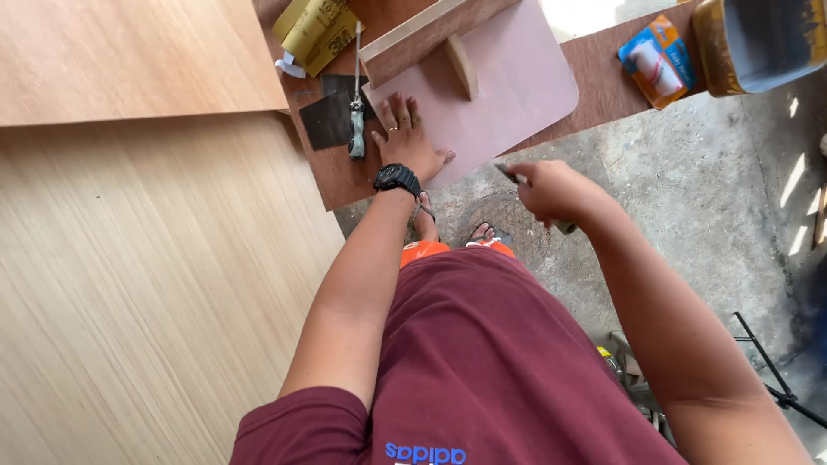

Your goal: Applying wood filler to the joints of a small wooden assembly and scraping off the excess to create a smooth finish.

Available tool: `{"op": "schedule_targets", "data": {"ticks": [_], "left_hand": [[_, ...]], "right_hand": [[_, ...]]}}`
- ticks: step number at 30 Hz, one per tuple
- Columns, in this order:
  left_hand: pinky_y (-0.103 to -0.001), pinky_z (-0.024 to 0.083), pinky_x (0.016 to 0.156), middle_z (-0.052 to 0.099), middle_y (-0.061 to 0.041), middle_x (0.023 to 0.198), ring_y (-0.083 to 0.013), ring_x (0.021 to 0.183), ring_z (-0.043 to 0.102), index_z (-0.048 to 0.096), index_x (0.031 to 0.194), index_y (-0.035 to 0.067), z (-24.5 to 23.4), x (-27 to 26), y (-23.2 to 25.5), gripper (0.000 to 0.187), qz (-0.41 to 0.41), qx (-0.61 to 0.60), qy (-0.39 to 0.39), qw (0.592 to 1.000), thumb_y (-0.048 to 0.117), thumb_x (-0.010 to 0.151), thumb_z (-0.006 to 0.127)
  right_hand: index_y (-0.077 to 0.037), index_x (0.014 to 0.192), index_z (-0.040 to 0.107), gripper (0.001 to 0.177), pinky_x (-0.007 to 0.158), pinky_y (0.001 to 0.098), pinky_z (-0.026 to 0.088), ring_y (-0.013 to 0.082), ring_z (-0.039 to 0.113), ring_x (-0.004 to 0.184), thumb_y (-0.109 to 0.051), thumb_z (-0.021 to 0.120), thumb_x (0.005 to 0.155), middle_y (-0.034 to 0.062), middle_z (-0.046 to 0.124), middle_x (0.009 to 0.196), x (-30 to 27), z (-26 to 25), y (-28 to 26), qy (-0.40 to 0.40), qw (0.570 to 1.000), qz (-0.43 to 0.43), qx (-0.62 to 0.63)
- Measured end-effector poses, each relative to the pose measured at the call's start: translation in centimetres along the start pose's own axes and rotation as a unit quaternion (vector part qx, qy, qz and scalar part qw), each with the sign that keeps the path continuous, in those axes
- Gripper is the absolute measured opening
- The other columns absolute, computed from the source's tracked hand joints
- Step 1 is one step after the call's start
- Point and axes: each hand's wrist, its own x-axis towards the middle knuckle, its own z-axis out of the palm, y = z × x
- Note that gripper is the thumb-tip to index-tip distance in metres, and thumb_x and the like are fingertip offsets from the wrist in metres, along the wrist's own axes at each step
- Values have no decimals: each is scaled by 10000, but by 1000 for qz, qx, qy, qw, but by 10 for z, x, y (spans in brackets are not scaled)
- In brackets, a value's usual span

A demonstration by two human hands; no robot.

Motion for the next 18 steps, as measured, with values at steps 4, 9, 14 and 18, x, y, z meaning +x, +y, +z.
{"op": "schedule_targets", "data": {"ticks": [4, 9, 14, 18], "left_hand": [[-748, 220, 1322, -37, -144, 1855, -426, 1699, -62, 54, 1780, 86, 1, 8, -4, 1307, 9, 7, 27, 1000, 811, 926, 727], [-721, 313, 1284, 230, -169, 1810, -472, 1657, 204, 387, 1703, 90, 31, 2, -18, 1038, 78, -47, 135, 987, 693, 940, 749], [-736, 269, 1306, 194, -181, 1834, -530, 1668, 154, 355, 1745, 231, 42, -41, -4, 1231, 150, 47, 115, 981, 966, 792, 612], [-719, 139, 1339, 177, -154, 1838, -531, 1668, 90, 312, 1759, 314, 59, -22, -9, 1009, 125, 79, 126, 981, 724, 928, 711]], "right_hand": [[58, 1560, 531, 537, 610, 400, 641, 236, 709, 700, -79, 487, 1043, 186, 705, 899, 13, 5, 36, 21, 925, -113, 363], [20, 1522, 570, 474, 516, 404, 670, 232, 729, 641, -34, 544, 1052, 178, 701, 884, 28, 23, 75, -23, 836, -189, 515], [-45, 1494, 605, 440, 470, 390, 658, 234, 732, 630, -42, 558, 1057, 177, 703, 891, 45, 36, 86, -20, 797, -222, 561], [-58, 1527, 599, 480, 474, 390, 662, 223, 733, 625, -51, 555, 1050, 163, 697, 885, 50, 34, 81, -18, 804, -218, 554]]}}
